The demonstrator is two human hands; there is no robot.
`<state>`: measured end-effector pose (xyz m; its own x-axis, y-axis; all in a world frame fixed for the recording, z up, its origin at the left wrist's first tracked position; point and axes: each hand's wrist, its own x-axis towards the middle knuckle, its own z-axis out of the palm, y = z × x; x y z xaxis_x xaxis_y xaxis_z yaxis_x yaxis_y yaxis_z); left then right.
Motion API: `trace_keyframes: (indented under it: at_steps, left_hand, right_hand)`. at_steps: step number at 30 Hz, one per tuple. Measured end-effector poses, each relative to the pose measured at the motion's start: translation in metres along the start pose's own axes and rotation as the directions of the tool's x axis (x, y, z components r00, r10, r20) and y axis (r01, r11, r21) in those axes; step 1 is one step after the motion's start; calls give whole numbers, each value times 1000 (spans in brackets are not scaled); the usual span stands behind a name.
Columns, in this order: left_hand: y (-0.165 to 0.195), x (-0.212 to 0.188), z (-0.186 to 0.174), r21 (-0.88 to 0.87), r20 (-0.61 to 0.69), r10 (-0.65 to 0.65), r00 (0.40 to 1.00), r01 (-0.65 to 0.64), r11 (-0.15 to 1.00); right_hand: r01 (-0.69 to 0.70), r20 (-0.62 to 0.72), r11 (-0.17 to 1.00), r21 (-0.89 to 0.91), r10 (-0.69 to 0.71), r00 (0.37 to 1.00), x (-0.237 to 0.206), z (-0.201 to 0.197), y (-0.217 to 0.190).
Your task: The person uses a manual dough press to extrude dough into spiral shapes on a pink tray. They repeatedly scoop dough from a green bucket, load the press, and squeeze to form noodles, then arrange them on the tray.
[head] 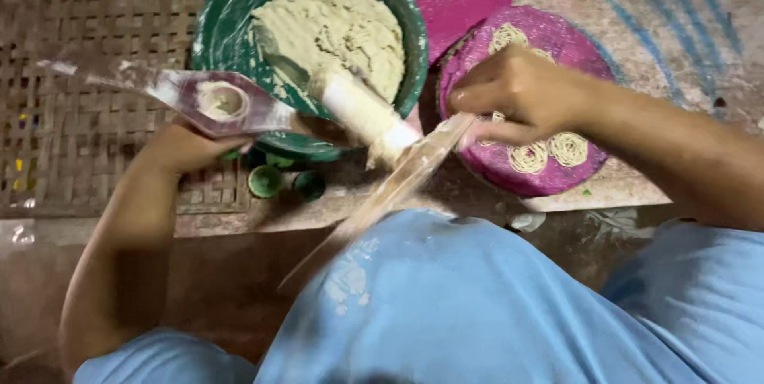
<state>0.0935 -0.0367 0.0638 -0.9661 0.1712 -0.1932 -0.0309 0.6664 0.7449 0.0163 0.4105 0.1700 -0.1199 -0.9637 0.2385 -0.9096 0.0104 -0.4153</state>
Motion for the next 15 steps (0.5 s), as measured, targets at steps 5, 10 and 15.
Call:
trace_keyframes:
  at_steps: [5,10,15]
  left_hand:
    - [-68,1,65,-713,366,213,906,126,690]
    - [-50,28,130,-815,188,333,924,-42,578]
    - [-65,59,117,-318,-401,137,906,-278,907]
  right_hand:
    - [218,125,522,-825,-208,970,29,-25,44]
    - [80,-65,576,-813,-228,972,77,-11,65]
    - [-422,-352,710,-564,255,900,89,105,90]
